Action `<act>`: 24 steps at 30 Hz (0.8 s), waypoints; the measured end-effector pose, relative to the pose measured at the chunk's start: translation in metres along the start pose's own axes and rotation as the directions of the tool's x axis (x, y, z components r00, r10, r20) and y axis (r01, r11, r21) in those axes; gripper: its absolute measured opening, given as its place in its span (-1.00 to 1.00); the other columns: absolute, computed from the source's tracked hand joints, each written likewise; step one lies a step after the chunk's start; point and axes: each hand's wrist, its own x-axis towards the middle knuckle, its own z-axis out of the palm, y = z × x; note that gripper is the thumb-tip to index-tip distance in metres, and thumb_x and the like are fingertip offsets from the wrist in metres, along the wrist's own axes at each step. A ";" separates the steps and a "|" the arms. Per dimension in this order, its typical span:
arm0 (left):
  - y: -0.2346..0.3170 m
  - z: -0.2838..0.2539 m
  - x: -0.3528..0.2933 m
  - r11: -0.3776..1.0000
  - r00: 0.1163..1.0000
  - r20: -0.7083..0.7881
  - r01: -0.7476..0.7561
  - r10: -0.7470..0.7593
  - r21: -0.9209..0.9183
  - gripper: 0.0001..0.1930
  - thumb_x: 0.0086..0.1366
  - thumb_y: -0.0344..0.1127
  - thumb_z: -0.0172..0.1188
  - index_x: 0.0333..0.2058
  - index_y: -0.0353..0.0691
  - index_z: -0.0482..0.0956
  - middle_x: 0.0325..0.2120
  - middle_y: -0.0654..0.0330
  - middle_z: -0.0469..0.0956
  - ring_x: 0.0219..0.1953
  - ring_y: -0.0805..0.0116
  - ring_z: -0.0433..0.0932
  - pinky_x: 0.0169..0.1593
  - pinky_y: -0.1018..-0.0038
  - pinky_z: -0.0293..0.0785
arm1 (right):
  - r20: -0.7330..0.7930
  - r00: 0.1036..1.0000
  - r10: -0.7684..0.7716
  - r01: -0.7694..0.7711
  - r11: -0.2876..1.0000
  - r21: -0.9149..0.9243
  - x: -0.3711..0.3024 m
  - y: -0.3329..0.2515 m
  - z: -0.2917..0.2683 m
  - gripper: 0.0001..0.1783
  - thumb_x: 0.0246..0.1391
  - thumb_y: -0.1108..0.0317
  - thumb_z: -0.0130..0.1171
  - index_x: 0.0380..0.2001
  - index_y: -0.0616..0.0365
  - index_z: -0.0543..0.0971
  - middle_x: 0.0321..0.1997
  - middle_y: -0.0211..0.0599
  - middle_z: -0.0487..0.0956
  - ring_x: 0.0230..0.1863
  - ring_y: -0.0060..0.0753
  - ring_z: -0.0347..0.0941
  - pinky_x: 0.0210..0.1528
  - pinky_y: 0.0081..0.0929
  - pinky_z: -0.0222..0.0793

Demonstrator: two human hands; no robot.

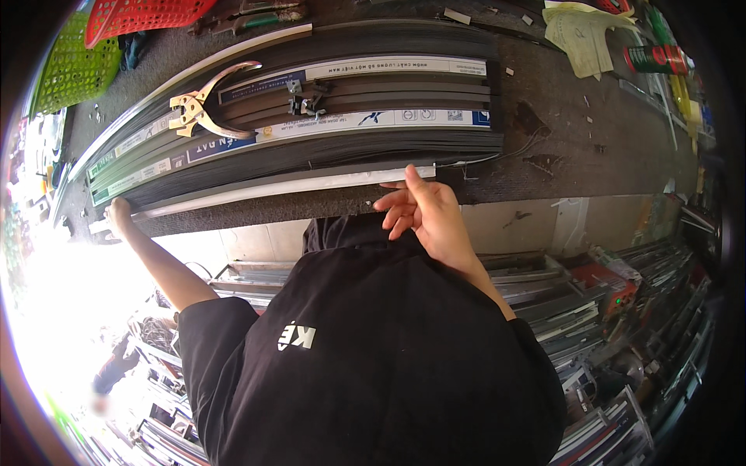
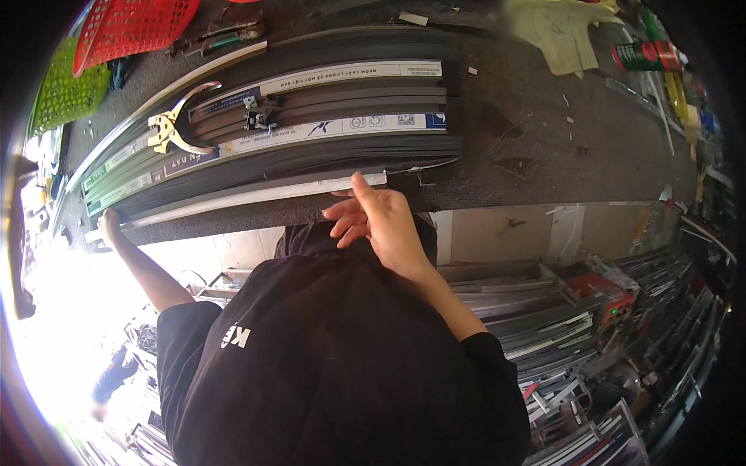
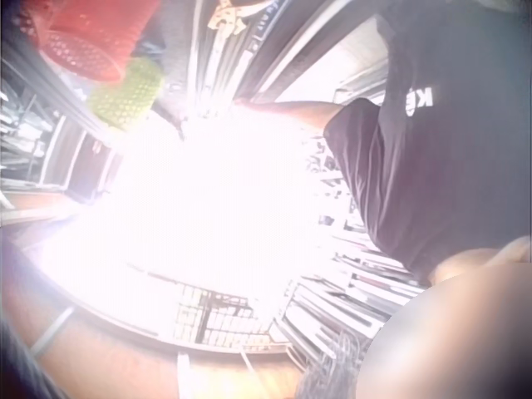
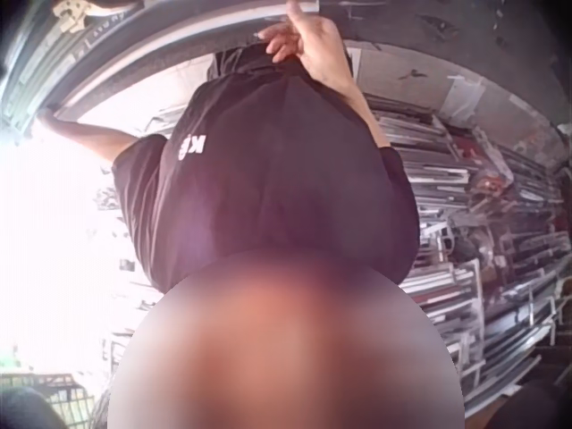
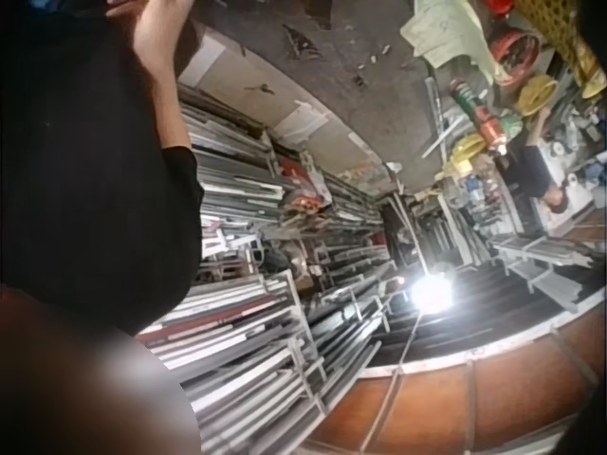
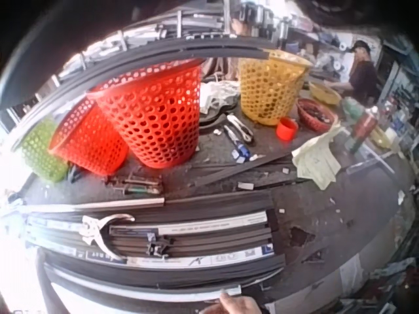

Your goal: The person assembles window frame components on a workbench. They align and insert small plastic pieces into metal profiles, use pliers to secure parts, and repeatedly reposition the profiles to fit components. The person handles multiple profiles and small parts throughout the clip.

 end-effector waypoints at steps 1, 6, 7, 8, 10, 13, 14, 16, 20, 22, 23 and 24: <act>-0.001 -0.005 0.003 0.996 0.996 0.080 -0.056 0.051 0.062 -0.41 0.32 -0.07 -0.23 0.17 -0.23 0.55 0.29 0.01 0.39 0.39 -0.04 0.27 0.42 -0.35 -0.21 | -0.019 1.000 -0.005 0.005 1.000 0.026 0.003 0.003 0.000 -0.38 0.40 -0.08 0.02 -0.28 0.44 0.51 -0.30 0.10 0.67 -0.46 -0.29 0.64 -0.53 -0.43 0.61; -0.003 -0.015 0.018 0.989 0.964 0.250 -0.117 0.091 0.092 -0.41 0.29 -0.12 -0.22 0.17 -0.25 0.54 0.30 0.00 0.39 0.35 0.00 0.34 0.40 -0.28 -0.09 | -0.088 0.991 -0.104 0.112 0.990 0.090 0.002 0.009 -0.002 -0.44 0.43 0.02 -0.01 -0.37 0.41 0.53 -0.26 0.18 0.67 -0.52 -0.26 0.64 -0.53 -0.38 0.65; -0.003 -0.013 0.017 0.983 0.971 0.213 -0.133 0.104 0.124 -0.42 0.28 -0.15 -0.21 0.14 -0.26 0.58 0.24 0.00 0.46 0.30 -0.03 0.40 0.38 -0.14 0.09 | -0.163 0.975 -0.153 0.163 0.985 0.052 0.001 0.009 -0.003 -0.42 0.44 0.02 -0.02 -0.36 0.44 0.54 -0.27 0.18 0.68 -0.54 -0.26 0.63 -0.54 -0.38 0.65; -0.004 -0.011 0.015 0.983 0.983 0.153 -0.126 0.105 0.132 -0.43 0.28 -0.15 -0.21 0.12 -0.26 0.59 0.22 -0.01 0.48 0.28 -0.05 0.42 0.37 -0.08 0.15 | -0.202 0.956 -0.214 0.225 0.974 0.032 0.000 0.008 -0.006 -0.41 0.44 0.03 -0.03 -0.36 0.46 0.55 -0.28 0.19 0.68 -0.56 -0.26 0.63 -0.54 -0.38 0.65; -0.004 -0.007 0.009 0.981 0.993 0.036 -0.116 0.111 0.154 -0.44 0.27 -0.17 -0.20 0.08 -0.27 0.63 0.16 -0.03 0.53 0.23 -0.07 0.47 0.33 0.02 0.26 | -0.287 0.922 -0.261 0.271 0.963 -0.006 -0.002 0.003 -0.014 -0.41 0.45 0.05 -0.05 -0.33 0.51 0.56 -0.32 0.15 0.69 -0.58 -0.27 0.63 -0.55 -0.38 0.65; -0.003 -0.010 0.003 0.978 0.991 -0.032 -0.123 0.130 0.167 -0.45 0.26 -0.17 -0.19 0.07 -0.27 0.63 0.15 -0.03 0.54 0.22 -0.08 0.49 0.31 0.03 0.28 | -0.329 0.902 -0.279 0.291 0.957 -0.012 -0.009 -0.001 -0.029 -0.43 0.44 0.06 -0.03 -0.36 0.46 0.55 -0.34 0.16 0.68 -0.60 -0.26 0.62 -0.55 -0.40 0.62; -0.002 -0.013 0.001 0.980 0.992 0.039 -0.126 0.121 0.155 -0.44 0.26 -0.17 -0.20 0.09 -0.27 0.61 0.19 -0.02 0.51 0.25 -0.07 0.45 0.33 -0.02 0.23 | -0.356 0.886 -0.296 0.306 0.952 -0.029 -0.012 -0.004 -0.035 -0.44 0.43 0.06 -0.03 -0.37 0.45 0.55 -0.35 0.15 0.68 -0.60 -0.25 0.62 -0.56 -0.41 0.61; 0.002 -0.023 0.000 0.984 0.980 0.175 -0.117 0.092 0.137 -0.43 0.27 -0.16 -0.20 0.14 -0.26 0.58 0.26 0.01 0.45 0.32 -0.05 0.37 0.36 -0.12 0.12 | -0.420 0.851 -0.317 0.325 0.944 -0.053 -0.018 -0.010 -0.046 -0.46 0.43 0.07 -0.02 -0.38 0.43 0.54 -0.37 0.14 0.68 -0.62 -0.25 0.61 -0.58 -0.41 0.59; 0.011 -0.031 -0.019 0.990 0.998 0.066 0.013 -0.022 0.140 -0.42 0.30 -0.14 -0.21 0.19 -0.23 0.54 0.34 0.10 0.36 0.45 -0.02 0.15 0.42 -0.14 -0.02 | -0.544 0.760 -0.356 0.352 0.929 -0.116 -0.033 -0.025 -0.073 -0.54 0.39 0.11 0.03 -0.38 0.36 0.53 -0.46 0.07 0.66 -0.67 -0.27 0.56 -0.65 -0.40 0.52; 0.015 -0.033 -0.028 0.992 1.000 0.012 0.014 -0.015 0.128 -0.42 0.32 -0.11 -0.21 0.19 -0.21 0.54 0.36 0.11 0.34 0.47 0.00 0.12 0.44 -0.16 -0.08 | -0.617 0.711 -0.339 0.361 0.928 -0.094 -0.038 -0.033 -0.093 -0.55 0.37 0.10 0.06 -0.44 0.30 0.54 -0.52 0.01 0.65 -0.70 -0.29 0.54 -0.67 -0.41 0.49; 0.016 -0.034 -0.031 0.993 1.000 -0.020 0.010 -0.008 0.120 -0.42 0.33 -0.10 -0.20 0.20 -0.20 0.53 0.36 0.12 0.32 0.47 0.01 0.11 0.45 -0.17 -0.11 | -0.639 0.683 -0.354 0.372 0.921 -0.112 -0.041 -0.036 -0.105 -0.55 0.37 0.10 0.07 -0.45 0.29 0.54 -0.53 -0.01 0.65 -0.70 -0.30 0.54 -0.68 -0.41 0.48; 0.016 -0.034 -0.032 0.991 1.000 -0.010 0.005 -0.004 0.133 -0.42 0.33 -0.08 -0.21 0.20 -0.19 0.53 0.37 0.12 0.31 0.48 0.00 0.09 0.45 -0.19 -0.13 | -0.670 0.648 -0.363 0.380 0.916 -0.128 -0.044 -0.040 -0.118 -0.55 0.36 0.10 0.08 -0.47 0.27 0.55 -0.55 -0.03 0.64 -0.71 -0.30 0.54 -0.69 -0.41 0.47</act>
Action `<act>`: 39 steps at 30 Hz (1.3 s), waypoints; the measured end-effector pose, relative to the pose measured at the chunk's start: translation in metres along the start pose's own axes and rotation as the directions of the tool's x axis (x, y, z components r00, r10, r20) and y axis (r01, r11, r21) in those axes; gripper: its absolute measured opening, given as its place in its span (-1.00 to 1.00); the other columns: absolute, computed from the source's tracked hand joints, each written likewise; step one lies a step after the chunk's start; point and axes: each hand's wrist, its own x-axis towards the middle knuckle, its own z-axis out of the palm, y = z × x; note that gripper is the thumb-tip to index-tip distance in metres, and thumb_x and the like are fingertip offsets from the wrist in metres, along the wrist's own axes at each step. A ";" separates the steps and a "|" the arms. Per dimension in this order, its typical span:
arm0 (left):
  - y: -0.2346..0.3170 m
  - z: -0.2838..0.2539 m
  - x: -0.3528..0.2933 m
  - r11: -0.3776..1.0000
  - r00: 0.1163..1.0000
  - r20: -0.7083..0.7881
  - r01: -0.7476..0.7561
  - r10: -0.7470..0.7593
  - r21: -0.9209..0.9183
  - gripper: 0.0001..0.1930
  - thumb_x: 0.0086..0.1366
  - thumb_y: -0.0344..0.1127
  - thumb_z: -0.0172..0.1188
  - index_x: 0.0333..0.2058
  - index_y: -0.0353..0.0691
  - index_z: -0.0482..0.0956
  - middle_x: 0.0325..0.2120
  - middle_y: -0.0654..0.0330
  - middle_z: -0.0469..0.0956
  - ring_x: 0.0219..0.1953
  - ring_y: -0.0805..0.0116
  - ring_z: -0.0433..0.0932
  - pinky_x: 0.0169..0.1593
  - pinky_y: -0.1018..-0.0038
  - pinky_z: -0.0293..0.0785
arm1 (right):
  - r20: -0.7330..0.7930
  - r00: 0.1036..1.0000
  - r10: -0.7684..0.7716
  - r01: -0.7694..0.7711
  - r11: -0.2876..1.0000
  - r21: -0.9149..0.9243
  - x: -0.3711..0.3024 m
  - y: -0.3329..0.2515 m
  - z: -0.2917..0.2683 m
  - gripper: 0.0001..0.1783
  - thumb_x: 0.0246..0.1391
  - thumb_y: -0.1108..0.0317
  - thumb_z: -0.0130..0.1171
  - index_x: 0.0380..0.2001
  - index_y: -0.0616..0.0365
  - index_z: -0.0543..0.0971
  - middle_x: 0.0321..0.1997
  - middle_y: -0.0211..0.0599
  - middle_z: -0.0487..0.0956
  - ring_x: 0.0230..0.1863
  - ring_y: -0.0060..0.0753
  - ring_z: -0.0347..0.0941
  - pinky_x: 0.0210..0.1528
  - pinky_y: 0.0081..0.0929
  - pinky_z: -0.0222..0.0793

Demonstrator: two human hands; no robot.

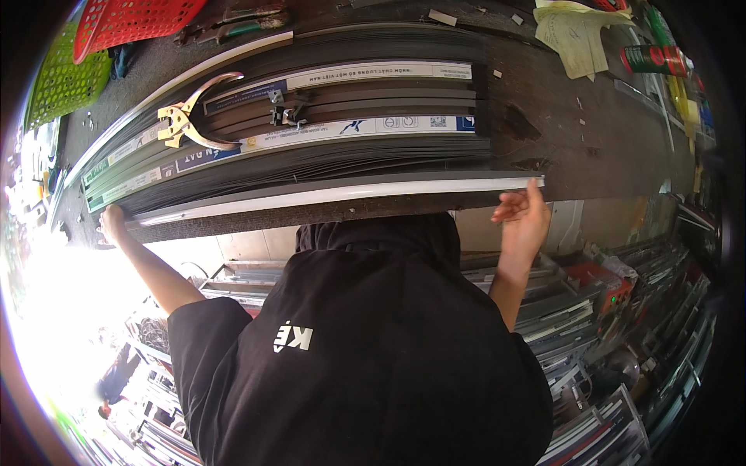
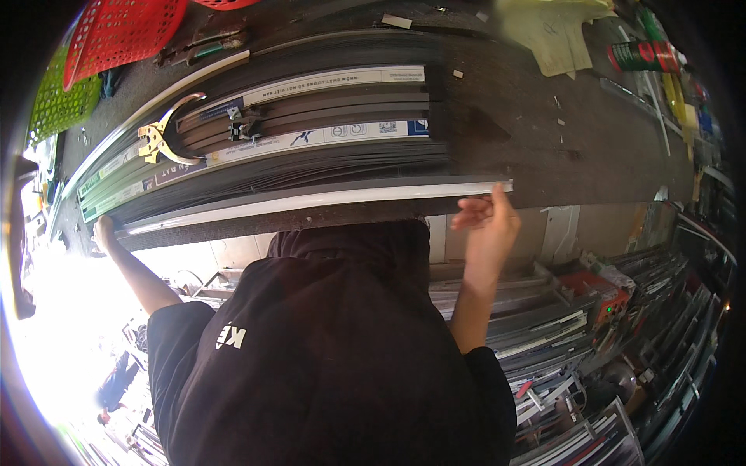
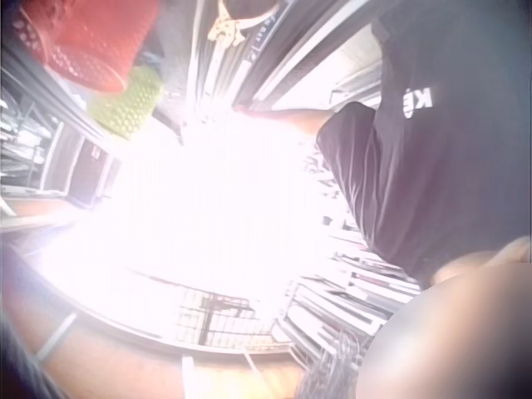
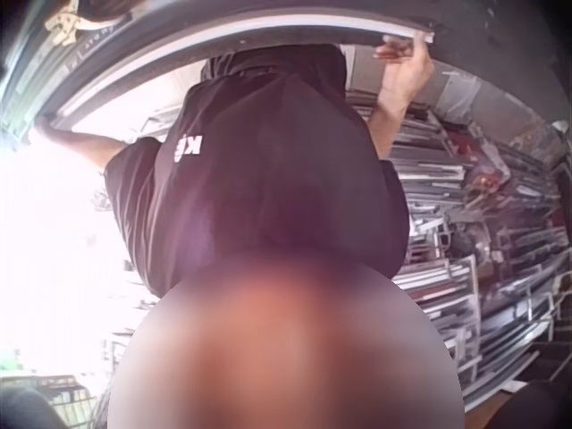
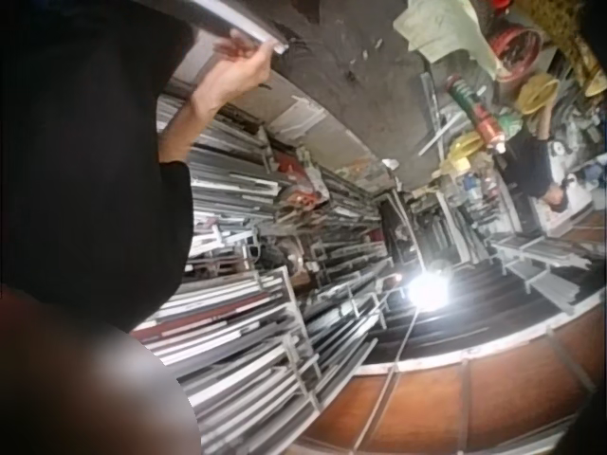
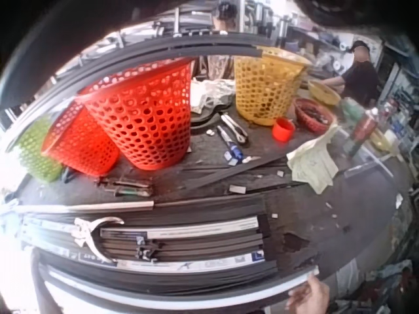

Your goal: The person assembles window frame components on a workbench. They align and insert small plastic pieces into metal profiles, use pliers to secure parts, and repeatedly reposition the profiles to fit components. The person handles multiple profiles and small parts throughout the clip.

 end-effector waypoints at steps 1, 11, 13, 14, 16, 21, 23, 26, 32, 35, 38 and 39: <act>-0.001 0.000 0.001 1.000 1.000 0.009 -0.006 0.005 0.012 -0.41 0.34 -0.07 -0.21 0.21 -0.18 0.52 0.38 0.12 0.30 0.48 0.00 0.08 0.45 -0.20 -0.15 | -0.070 0.997 -0.013 0.012 1.000 -0.015 0.009 -0.004 -0.011 -0.56 0.36 0.10 0.10 -0.48 0.25 0.55 -0.56 -0.04 0.64 -0.71 -0.30 0.53 -0.70 -0.41 0.46; -0.019 0.033 0.053 0.998 0.992 0.120 -0.052 0.047 0.037 -0.39 0.34 -0.03 -0.19 0.29 -0.11 0.43 0.42 0.13 0.23 0.48 0.01 0.08 0.44 -0.23 -0.10 | -0.289 0.940 -0.183 0.190 0.982 -0.003 0.112 -0.042 -0.137 -0.63 0.21 0.03 0.30 -0.36 0.13 0.51 -0.61 -0.34 0.51 -0.60 -0.31 0.50 -0.56 -0.35 0.38; -0.021 0.035 0.055 0.986 0.985 0.164 -0.075 0.050 0.149 -0.39 0.34 -0.03 -0.19 0.30 -0.10 0.41 0.42 0.14 0.22 0.48 0.01 0.08 0.44 -0.21 -0.09 | -0.292 0.941 -0.171 0.184 0.983 0.019 0.129 -0.043 -0.157 -0.63 0.18 0.03 0.33 -0.32 0.13 0.54 -0.60 -0.38 0.49 -0.57 -0.34 0.48 -0.52 -0.38 0.36; -0.021 0.036 0.053 0.985 0.982 0.170 -0.110 0.086 0.135 -0.40 0.34 -0.03 -0.18 0.28 -0.11 0.44 0.39 0.09 0.27 0.45 -0.03 0.14 0.40 -0.22 0.01 | -0.320 0.933 -0.163 0.174 0.985 0.006 0.135 -0.044 -0.165 -0.64 0.17 0.03 0.34 -0.31 0.12 0.55 -0.59 -0.39 0.49 -0.56 -0.35 0.48 -0.50 -0.40 0.35; -0.021 0.036 0.042 0.981 0.987 0.080 -0.146 0.137 0.126 -0.41 0.33 -0.06 -0.18 0.24 -0.18 0.48 0.34 -0.04 0.33 0.38 -0.12 0.26 0.31 -0.16 0.21 | -0.289 0.940 -0.183 0.184 0.983 -0.023 0.146 -0.042 -0.176 -0.65 0.16 0.04 0.35 -0.30 0.10 0.56 -0.55 -0.42 0.50 -0.53 -0.39 0.47 -0.47 -0.44 0.34; -0.007 0.033 0.011 0.997 0.997 -0.042 -0.068 0.069 0.038 -0.46 0.31 -0.16 -0.13 0.16 -0.29 0.54 0.32 -0.14 0.30 0.36 -0.31 0.24 0.34 -0.30 0.14 | -0.233 0.959 -0.162 0.148 0.986 -0.076 0.155 -0.043 -0.178 -0.59 0.13 -0.04 0.37 -0.24 0.09 0.59 -0.50 -0.45 0.50 -0.47 -0.51 0.43 -0.42 -0.53 0.28; -0.004 0.035 0.000 0.992 0.991 -0.045 -0.129 0.129 -0.010 -0.48 0.33 -0.18 -0.15 0.13 -0.32 0.56 0.31 -0.14 0.31 0.35 -0.29 0.25 0.34 -0.28 0.15 | -0.273 0.945 -0.180 0.146 0.979 -0.141 0.152 -0.045 -0.173 -0.53 0.12 -0.09 0.38 -0.21 0.10 0.59 -0.49 -0.44 0.51 -0.48 -0.52 0.42 -0.42 -0.54 0.27; 0.000 0.034 -0.010 0.978 0.986 -0.134 -0.126 0.104 -0.167 -0.48 0.36 -0.19 -0.18 0.09 -0.44 0.54 0.28 -0.20 0.34 0.36 -0.27 0.24 0.36 -0.23 0.15 | -0.225 0.965 -0.133 0.080 0.970 -0.230 0.147 -0.053 -0.170 -0.47 0.10 -0.14 0.39 -0.20 0.12 0.59 -0.48 -0.41 0.52 -0.51 -0.52 0.41 -0.42 -0.54 0.27; 0.021 0.017 -0.054 0.693 0.932 -0.331 -0.142 -0.146 -0.707 -0.52 0.30 -0.34 -0.04 0.11 -0.54 0.45 0.29 -0.31 0.28 0.43 -0.16 0.12 0.48 0.05 -0.05 | -0.123 0.982 -0.141 0.110 0.967 -0.232 0.173 -0.061 -0.174 -0.44 0.17 -0.05 0.37 -0.05 0.24 0.57 -0.31 -0.44 0.51 -0.36 -0.58 0.37 -0.34 -0.57 0.25; 0.032 0.003 -0.069 0.231 0.861 -0.214 -0.116 -0.462 -0.966 -0.44 0.20 -0.53 0.02 0.22 -0.47 0.33 0.36 -0.29 0.11 0.47 -0.14 0.01 0.49 0.13 -0.04 | -0.033 0.983 -0.182 0.174 0.969 -0.175 0.194 -0.057 -0.177 -0.53 0.26 -0.01 0.29 -0.11 0.23 0.58 -0.33 -0.51 0.49 -0.38 -0.66 0.31 -0.33 -0.62 0.22; 0.034 -0.007 -0.069 -0.202 0.878 -0.097 -0.214 -0.469 -0.956 -0.36 0.24 -0.64 -0.05 0.33 -0.33 0.19 0.32 -0.24 0.15 0.46 -0.04 0.03 0.45 0.20 0.03 | 0.011 0.990 -0.143 0.143 0.977 -0.159 0.202 -0.059 -0.176 -0.55 0.23 -0.02 0.32 -0.14 0.18 0.58 -0.30 -0.52 0.52 -0.37 -0.69 0.34 -0.32 -0.65 0.25; 0.032 -0.009 -0.069 -0.451 0.880 -0.009 -0.252 -0.476 -0.856 -0.35 0.25 -0.66 -0.07 0.34 -0.30 0.17 0.32 -0.22 0.15 0.45 -0.01 0.06 0.44 0.21 0.05 | -0.054 0.987 -0.150 0.138 0.974 -0.181 0.200 -0.061 -0.174 -0.55 0.20 -0.03 0.34 -0.15 0.15 0.58 -0.27 -0.52 0.54 -0.37 -0.69 0.36 -0.31 -0.66 0.27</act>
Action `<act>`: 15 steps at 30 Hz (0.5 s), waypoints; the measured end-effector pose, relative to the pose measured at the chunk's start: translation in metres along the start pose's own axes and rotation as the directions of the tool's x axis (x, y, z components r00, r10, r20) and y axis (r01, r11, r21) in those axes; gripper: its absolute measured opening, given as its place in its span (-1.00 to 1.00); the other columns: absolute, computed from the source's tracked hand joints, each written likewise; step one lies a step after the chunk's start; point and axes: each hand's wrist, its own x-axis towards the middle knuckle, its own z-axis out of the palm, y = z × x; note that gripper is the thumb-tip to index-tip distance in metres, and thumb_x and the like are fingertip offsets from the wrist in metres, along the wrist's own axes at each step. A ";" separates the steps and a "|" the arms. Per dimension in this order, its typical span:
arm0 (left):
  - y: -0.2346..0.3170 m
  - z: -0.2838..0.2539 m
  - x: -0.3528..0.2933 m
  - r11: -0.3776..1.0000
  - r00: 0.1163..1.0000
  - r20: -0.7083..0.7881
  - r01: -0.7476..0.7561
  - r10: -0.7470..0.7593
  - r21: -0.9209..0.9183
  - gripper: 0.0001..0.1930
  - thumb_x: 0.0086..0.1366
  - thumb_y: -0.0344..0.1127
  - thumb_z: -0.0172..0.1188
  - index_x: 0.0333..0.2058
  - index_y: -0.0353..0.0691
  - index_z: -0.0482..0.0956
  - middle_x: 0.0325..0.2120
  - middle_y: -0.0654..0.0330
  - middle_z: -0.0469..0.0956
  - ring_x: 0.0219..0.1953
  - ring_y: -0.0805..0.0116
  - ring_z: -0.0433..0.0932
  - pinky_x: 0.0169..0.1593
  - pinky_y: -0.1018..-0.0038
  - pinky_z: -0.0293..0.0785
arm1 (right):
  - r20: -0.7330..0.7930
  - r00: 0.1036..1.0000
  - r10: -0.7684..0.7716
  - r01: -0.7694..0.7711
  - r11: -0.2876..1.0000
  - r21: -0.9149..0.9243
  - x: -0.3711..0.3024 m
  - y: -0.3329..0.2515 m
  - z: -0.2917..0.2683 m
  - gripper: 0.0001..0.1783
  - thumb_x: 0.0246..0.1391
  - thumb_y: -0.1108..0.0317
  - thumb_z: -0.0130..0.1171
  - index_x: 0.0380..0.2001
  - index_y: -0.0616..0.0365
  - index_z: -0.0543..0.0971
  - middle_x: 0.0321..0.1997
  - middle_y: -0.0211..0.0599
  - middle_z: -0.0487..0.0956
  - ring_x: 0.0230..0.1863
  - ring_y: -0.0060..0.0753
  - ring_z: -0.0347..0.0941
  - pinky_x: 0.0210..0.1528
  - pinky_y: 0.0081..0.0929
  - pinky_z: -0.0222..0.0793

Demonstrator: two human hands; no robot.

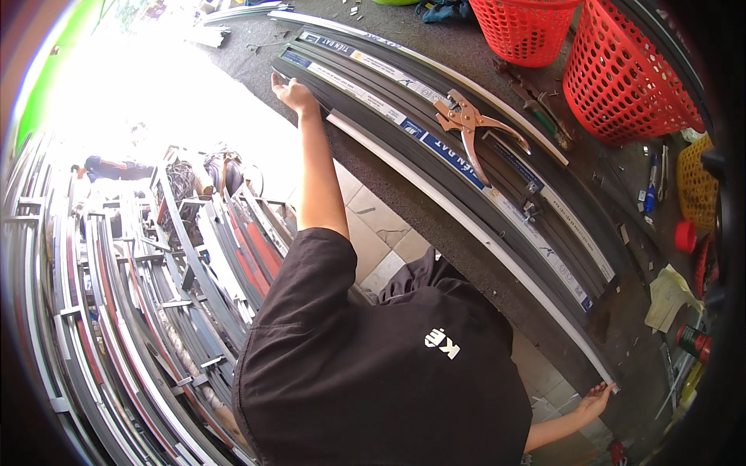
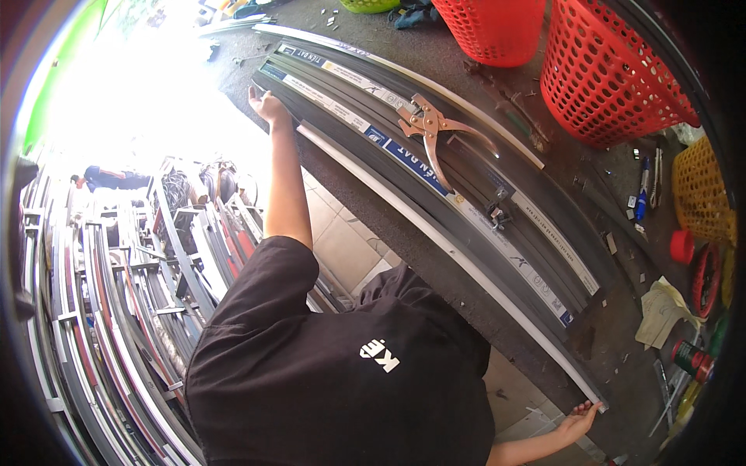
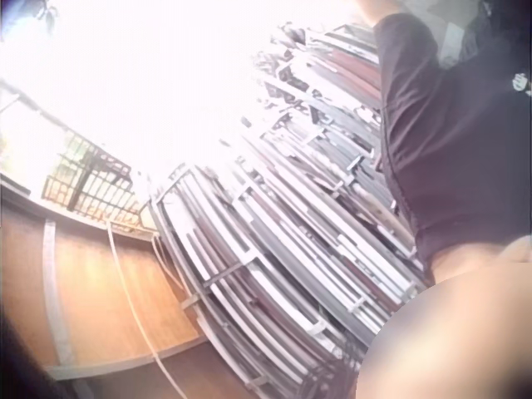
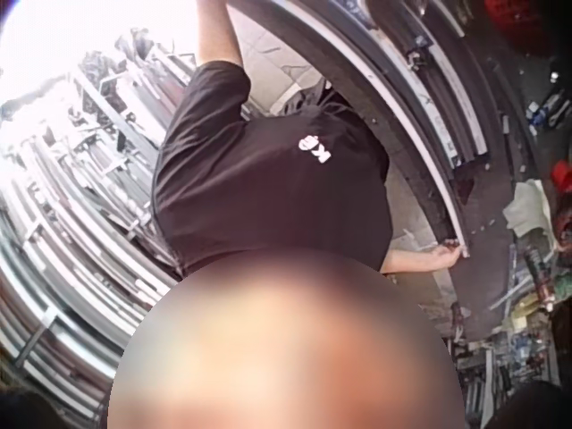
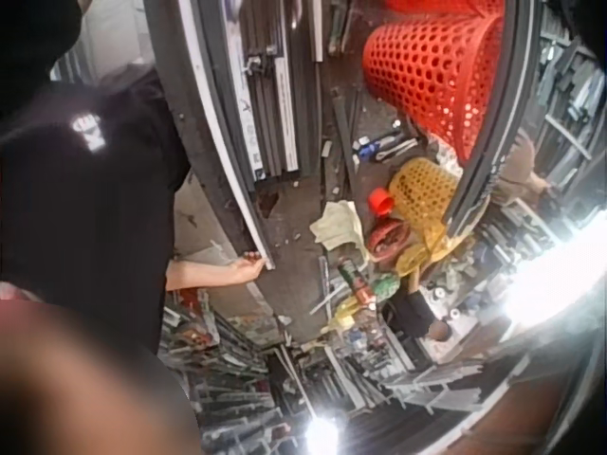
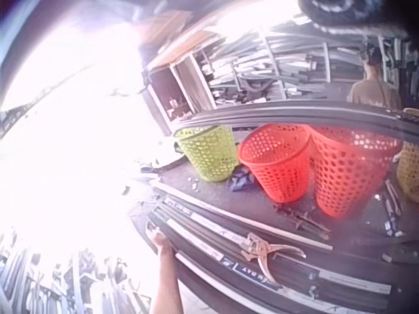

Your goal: The person assembles window frame components on a workbench. They align and insert small plastic pieces into metal profiles, use pliers to secure parts, and repeatedly reposition the profiles to fit components. The person handles multiple profiles and small parts throughout the clip.

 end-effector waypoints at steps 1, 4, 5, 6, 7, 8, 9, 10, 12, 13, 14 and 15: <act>0.002 0.000 -0.003 0.963 0.991 -0.033 0.116 -0.127 -0.242 -0.34 0.26 -0.68 -0.08 0.36 -0.28 0.15 0.33 -0.20 0.15 0.44 0.02 0.09 0.44 0.22 0.06 | 0.047 0.999 0.015 -0.016 1.000 0.020 -0.003 -0.003 0.003 -0.55 0.22 -0.02 0.33 -0.14 0.17 0.58 -0.29 -0.49 0.54 -0.40 -0.68 0.36 -0.35 -0.66 0.26; 0.013 -0.013 -0.026 0.991 0.988 -0.133 0.069 -0.084 -0.116 -0.40 0.36 -0.61 -0.14 0.38 -0.26 0.10 0.37 -0.12 0.12 0.39 0.09 0.17 0.43 0.26 0.08 | -0.004 0.999 0.041 -0.041 0.999 -0.032 -0.024 -0.011 0.015 -0.48 0.24 -0.07 0.29 -0.11 0.24 0.58 -0.29 -0.39 0.58 -0.47 -0.62 0.39 -0.48 -0.66 0.25; 0.017 -0.021 -0.043 0.993 0.986 -0.149 0.064 -0.079 -0.104 -0.41 0.38 -0.58 -0.14 0.38 -0.25 0.10 0.37 -0.11 0.11 0.39 0.09 0.18 0.43 0.27 0.08 | 0.037 0.996 0.075 -0.072 0.995 -0.075 -0.032 -0.013 0.019 -0.45 0.23 -0.10 0.28 -0.11 0.25 0.58 -0.29 -0.38 0.58 -0.47 -0.61 0.40 -0.48 -0.65 0.25; 0.020 -0.029 -0.062 0.994 0.986 -0.146 0.068 -0.080 -0.088 -0.44 0.41 -0.54 -0.16 0.38 -0.27 0.11 0.37 -0.11 0.12 0.40 0.10 0.17 0.43 0.25 0.07 | 0.073 0.991 0.111 -0.101 0.987 -0.125 -0.041 -0.014 0.023 -0.43 0.23 -0.12 0.27 -0.10 0.25 0.58 -0.28 -0.37 0.58 -0.47 -0.60 0.40 -0.48 -0.65 0.25; 0.022 -0.035 -0.082 0.994 0.987 -0.138 0.069 -0.079 -0.079 -0.47 0.44 -0.51 -0.19 0.38 -0.28 0.12 0.37 -0.10 0.13 0.40 0.10 0.16 0.44 0.23 0.06 | 0.080 0.988 0.129 -0.114 0.980 -0.164 -0.049 -0.014 0.026 -0.40 0.22 -0.15 0.26 -0.09 0.25 0.58 -0.28 -0.35 0.58 -0.47 -0.60 0.41 -0.48 -0.65 0.26; 0.021 -0.038 -0.101 0.991 0.992 -0.113 0.048 -0.062 -0.126 -0.49 0.46 -0.48 -0.21 0.36 -0.32 0.13 0.35 -0.11 0.15 0.38 0.11 0.18 0.43 0.23 0.07 | 0.115 0.984 0.134 -0.113 0.978 -0.174 -0.055 -0.013 0.030 -0.39 0.22 -0.17 0.25 -0.08 0.25 0.58 -0.29 -0.33 0.59 -0.48 -0.59 0.42 -0.48 -0.64 0.26; 0.016 -0.037 -0.120 0.983 0.999 -0.053 -0.019 0.009 -0.185 -0.51 0.48 -0.46 -0.23 0.35 -0.35 0.15 0.33 -0.11 0.17 0.36 0.12 0.20 0.42 0.24 0.09 | 0.117 0.986 0.118 -0.096 0.979 -0.183 -0.061 -0.012 0.033 -0.37 0.22 -0.19 0.24 -0.06 0.24 0.57 -0.30 -0.31 0.60 -0.48 -0.58 0.43 -0.48 -0.63 0.26; 0.015 -0.035 -0.126 0.990 0.995 -0.067 0.064 -0.073 -0.126 -0.52 0.49 -0.44 -0.24 0.34 -0.38 0.15 0.32 -0.11 0.19 0.33 0.12 0.23 0.41 0.22 0.11 | 0.108 0.988 0.114 -0.094 0.981 -0.172 -0.064 -0.011 0.035 -0.40 0.22 -0.15 0.25 -0.05 0.23 0.57 -0.31 -0.31 0.61 -0.49 -0.57 0.43 -0.49 -0.61 0.27; 0.011 -0.027 -0.129 1.000 0.998 -0.055 0.028 -0.028 0.001 -0.53 0.50 -0.41 -0.24 0.33 -0.40 0.16 0.29 -0.11 0.21 0.29 0.14 0.27 0.37 0.20 0.16 | 0.106 0.990 0.092 -0.077 0.988 -0.133 -0.067 -0.009 0.040 -0.50 0.24 -0.04 0.27 -0.04 0.18 0.59 -0.32 -0.31 0.64 -0.49 -0.55 0.44 -0.48 -0.57 0.28; 0.008 -0.021 -0.128 0.996 0.997 -0.059 -0.044 0.048 0.078 -0.53 0.50 -0.40 -0.23 0.33 -0.41 0.16 0.29 -0.10 0.22 0.27 0.15 0.28 0.35 0.19 0.19 | 0.057 0.995 0.081 -0.078 0.995 -0.061 -0.067 -0.007 0.042 -0.57 0.23 0.02 0.30 -0.07 0.16 0.61 -0.33 -0.31 0.65 -0.48 -0.54 0.46 -0.47 -0.56 0.30; 0.006 -0.016 -0.122 0.992 0.997 0.009 -0.081 0.081 0.099 -0.53 0.49 -0.38 -0.21 0.32 -0.39 0.17 0.25 -0.07 0.25 0.22 0.15 0.31 0.31 0.20 0.24 | 0.060 0.994 0.087 -0.085 0.996 -0.041 -0.069 -0.006 0.044 -0.61 0.22 0.04 0.32 -0.11 0.14 0.62 -0.36 -0.32 0.65 -0.47 -0.55 0.47 -0.46 -0.56 0.33; 0.003 -0.012 -0.118 0.986 0.990 0.068 -0.127 0.120 0.105 -0.53 0.48 -0.36 -0.18 0.31 -0.36 0.19 0.20 -0.04 0.28 0.18 0.16 0.33 0.27 0.22 0.28 | 0.069 0.994 0.084 -0.083 0.996 -0.012 -0.071 -0.004 0.046 -0.66 0.23 0.08 0.32 -0.15 0.13 0.62 -0.38 -0.33 0.64 -0.47 -0.55 0.47 -0.47 -0.56 0.34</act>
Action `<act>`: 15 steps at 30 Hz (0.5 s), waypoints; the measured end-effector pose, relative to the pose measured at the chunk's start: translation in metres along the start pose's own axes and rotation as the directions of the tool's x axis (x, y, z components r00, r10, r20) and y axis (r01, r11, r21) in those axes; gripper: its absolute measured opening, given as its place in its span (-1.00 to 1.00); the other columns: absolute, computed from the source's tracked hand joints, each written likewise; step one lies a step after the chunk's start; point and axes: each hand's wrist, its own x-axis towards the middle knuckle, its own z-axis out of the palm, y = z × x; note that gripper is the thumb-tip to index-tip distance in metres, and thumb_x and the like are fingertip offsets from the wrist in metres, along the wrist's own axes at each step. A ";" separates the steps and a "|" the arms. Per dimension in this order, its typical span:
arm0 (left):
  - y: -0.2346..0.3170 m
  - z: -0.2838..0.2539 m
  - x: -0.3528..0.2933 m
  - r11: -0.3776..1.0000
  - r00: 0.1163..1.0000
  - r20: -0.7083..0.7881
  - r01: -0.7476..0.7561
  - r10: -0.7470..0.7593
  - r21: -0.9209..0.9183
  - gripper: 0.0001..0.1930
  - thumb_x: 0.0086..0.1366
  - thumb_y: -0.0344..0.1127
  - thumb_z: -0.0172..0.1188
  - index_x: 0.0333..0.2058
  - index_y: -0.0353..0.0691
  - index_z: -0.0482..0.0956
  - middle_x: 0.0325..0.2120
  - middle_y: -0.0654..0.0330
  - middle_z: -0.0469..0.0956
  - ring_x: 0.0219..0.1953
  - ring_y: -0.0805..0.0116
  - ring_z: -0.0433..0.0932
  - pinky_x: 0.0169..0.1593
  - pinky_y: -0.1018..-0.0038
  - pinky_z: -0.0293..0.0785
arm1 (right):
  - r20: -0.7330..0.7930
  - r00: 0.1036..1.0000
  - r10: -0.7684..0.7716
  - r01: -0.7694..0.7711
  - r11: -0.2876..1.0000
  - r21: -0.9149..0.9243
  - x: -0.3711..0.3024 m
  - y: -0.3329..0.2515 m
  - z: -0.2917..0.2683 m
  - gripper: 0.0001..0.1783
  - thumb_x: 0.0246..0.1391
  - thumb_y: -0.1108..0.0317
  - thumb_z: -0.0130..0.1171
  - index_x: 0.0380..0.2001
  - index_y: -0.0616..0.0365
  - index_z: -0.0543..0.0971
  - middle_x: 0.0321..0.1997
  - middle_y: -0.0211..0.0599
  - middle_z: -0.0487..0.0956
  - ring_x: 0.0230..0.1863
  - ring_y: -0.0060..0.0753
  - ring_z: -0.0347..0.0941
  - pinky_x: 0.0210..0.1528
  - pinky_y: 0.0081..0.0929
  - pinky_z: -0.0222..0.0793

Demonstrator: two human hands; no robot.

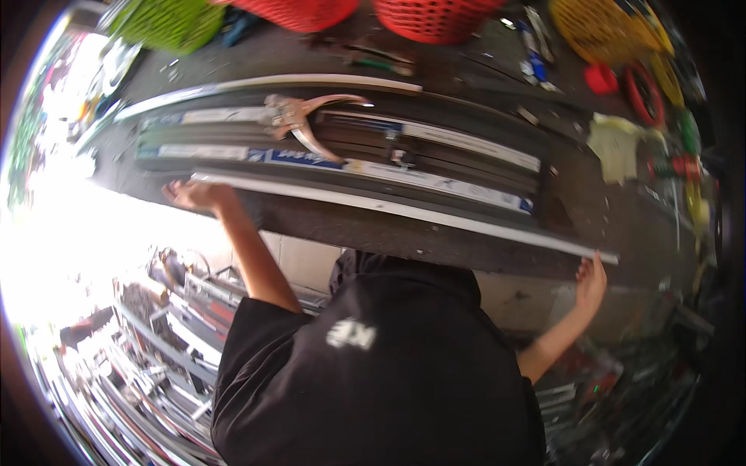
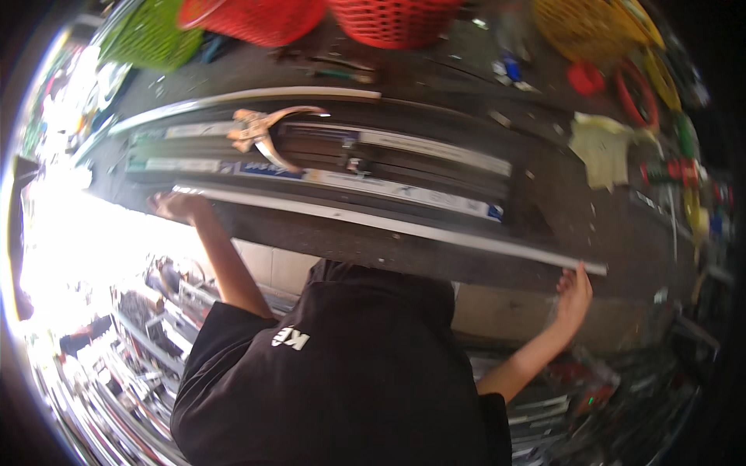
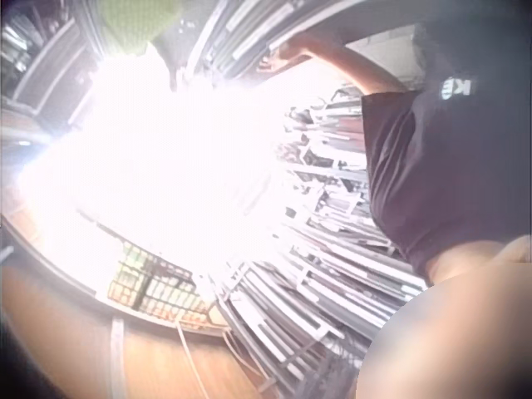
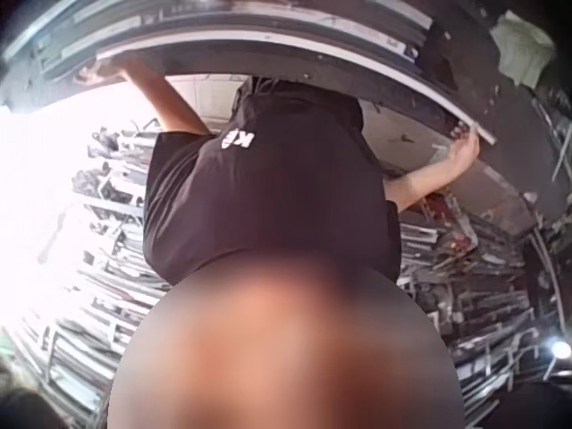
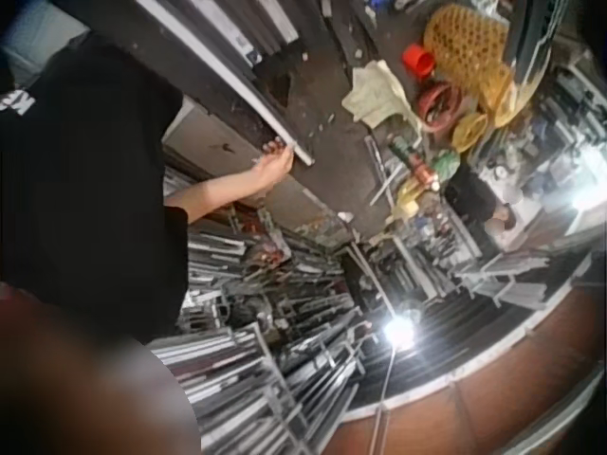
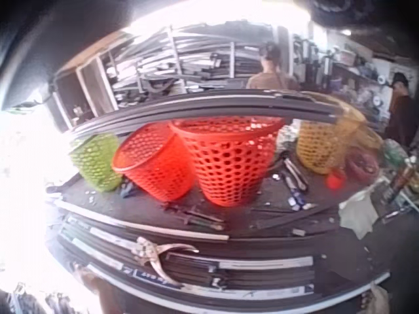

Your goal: The person assembles window frame components on a workbench. They align and insert small plastic pieces into metal profiles, use pliers to secure parts, and repeatedly reposition the profiles to fit components. The person handles multiple profiles and small parts throughout the clip.

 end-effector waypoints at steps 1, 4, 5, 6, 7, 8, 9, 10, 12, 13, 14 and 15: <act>-0.002 0.003 0.005 0.993 0.999 -0.029 0.026 -0.030 -0.114 -0.53 0.47 -0.35 -0.16 0.31 -0.34 0.21 0.16 -0.01 0.31 0.14 0.17 0.35 0.23 0.25 0.32 | 0.003 1.000 -0.019 0.019 1.000 0.001 -0.002 0.002 0.003 -0.69 0.26 0.11 0.30 -0.17 0.13 0.61 -0.38 -0.33 0.64 -0.48 -0.56 0.47 -0.47 -0.55 0.35; -0.008 0.008 0.012 0.975 0.996 -0.050 0.065 -0.078 -0.214 -0.53 0.41 -0.31 -0.12 0.28 -0.24 0.26 0.04 0.06 0.35 0.04 0.20 0.38 0.14 0.30 0.37 | -0.050 0.997 -0.052 0.056 0.996 0.069 -0.016 0.009 0.013 -0.68 0.27 0.14 0.29 -0.12 0.18 0.60 -0.41 -0.32 0.62 -0.52 -0.54 0.47 -0.49 -0.52 0.37; -0.010 0.009 0.014 0.979 0.994 -0.076 0.062 -0.078 -0.196 -0.53 0.40 -0.32 -0.12 0.26 -0.23 0.27 0.04 0.05 0.36 0.04 0.20 0.39 0.14 0.28 0.38 | -0.047 0.998 -0.050 0.054 0.994 0.096 -0.022 0.009 0.016 -0.67 0.27 0.14 0.28 -0.12 0.20 0.59 -0.42 -0.31 0.61 -0.54 -0.54 0.47 -0.51 -0.52 0.38; -0.010 0.009 0.014 0.981 0.994 -0.092 0.038 -0.056 -0.191 -0.54 0.40 -0.32 -0.13 0.25 -0.23 0.29 0.05 0.05 0.36 0.03 0.20 0.40 0.13 0.27 0.39 | -0.050 0.998 -0.046 0.051 0.993 0.104 -0.027 0.007 0.018 -0.68 0.28 0.15 0.28 -0.15 0.21 0.58 -0.43 -0.30 0.61 -0.56 -0.54 0.47 -0.53 -0.52 0.39; -0.010 0.009 0.016 0.994 0.991 -0.123 0.035 -0.048 -0.105 -0.56 0.41 -0.32 -0.12 0.23 -0.25 0.30 0.07 0.03 0.37 0.06 0.19 0.41 0.13 0.26 0.39 | -0.009 0.999 -0.053 0.054 0.995 0.089 -0.032 0.005 0.021 -0.67 0.29 0.13 0.26 -0.18 0.22 0.58 -0.43 -0.29 0.61 -0.57 -0.54 0.48 -0.55 -0.53 0.39; -0.008 0.008 0.013 0.997 0.994 -0.096 -0.057 0.051 -0.055 -0.58 0.42 -0.32 -0.12 0.21 -0.27 0.32 0.09 0.01 0.37 0.08 0.18 0.41 0.14 0.25 0.40 | -0.016 0.998 -0.057 0.058 0.996 0.060 -0.036 0.001 0.023 -0.66 0.30 0.11 0.24 -0.20 0.23 0.57 -0.44 -0.28 0.61 -0.58 -0.54 0.48 -0.56 -0.53 0.39; -0.002 0.007 0.014 0.901 0.961 -0.073 -0.222 0.266 0.373 -0.59 0.42 -0.32 -0.14 0.19 -0.31 0.32 0.12 -0.01 0.36 0.12 0.16 0.40 0.16 0.24 0.40 | 0.039 0.997 -0.060 0.060 0.998 0.008 -0.040 -0.004 0.024 -0.63 0.31 0.09 0.23 -0.22 0.25 0.57 -0.45 -0.28 0.60 -0.59 -0.53 0.48 -0.56 -0.53 0.40; 0.004 0.008 0.008 0.783 0.921 0.015 -0.338 0.388 0.523 -0.61 0.43 -0.32 -0.16 0.17 -0.33 0.33 0.15 -0.01 0.35 0.16 0.15 0.38 0.18 0.22 0.39 | 0.052 0.997 -0.053 0.056 0.996 -0.064 -0.043 -0.009 0.025 -0.61 0.31 0.06 0.21 -0.24 0.26 0.57 -0.47 -0.27 0.59 -0.59 -0.53 0.49 -0.57 -0.53 0.40; 0.026 0.014 -0.010 0.783 0.853 0.055 -0.500 0.518 0.371 -0.64 0.45 -0.33 -0.18 0.12 -0.37 0.37 0.19 -0.01 0.33 0.22 0.14 0.35 0.23 0.20 0.36 | 0.159 0.987 0.020 0.011 0.982 -0.188 -0.049 -0.025 0.021 -0.54 0.32 0.03 0.18 -0.27 0.32 0.59 -0.50 -0.26 0.59 -0.61 -0.51 0.49 -0.56 -0.54 0.41; 0.043 0.019 -0.024 0.833 0.858 0.024 -0.505 0.513 0.227 -0.65 0.46 -0.33 -0.19 0.08 -0.38 0.39 0.19 -0.01 0.33 0.23 0.14 0.33 0.25 0.18 0.34 | 0.202 0.977 0.067 -0.009 0.961 -0.275 -0.050 -0.035 0.016 -0.54 0.32 0.03 0.18 -0.29 0.32 0.60 -0.50 -0.25 0.60 -0.62 -0.52 0.50 -0.56 -0.56 0.40; 0.062 0.025 -0.042 0.852 0.862 -0.003 -0.500 0.506 0.154 -0.67 0.46 -0.32 -0.19 0.04 -0.38 0.42 0.19 -0.01 0.33 0.24 0.12 0.32 0.26 0.17 0.32 | 0.241 0.963 0.117 -0.023 0.933 -0.358 -0.049 -0.044 0.012 -0.55 0.33 0.04 0.17 -0.32 0.31 0.61 -0.50 -0.25 0.61 -0.62 -0.52 0.50 -0.55 -0.57 0.39; 0.085 0.033 -0.062 0.838 0.847 -0.005 -0.525 0.531 0.146 -0.70 0.48 -0.27 -0.15 -0.06 -0.37 0.45 0.17 -0.03 0.34 0.23 0.09 0.32 0.27 0.16 0.28 | 0.201 0.978 0.055 0.028 0.922 -0.386 -0.047 -0.054 0.006 -0.57 0.32 0.06 0.19 -0.32 0.29 0.62 -0.49 -0.26 0.62 -0.60 -0.53 0.51 -0.53 -0.58 0.39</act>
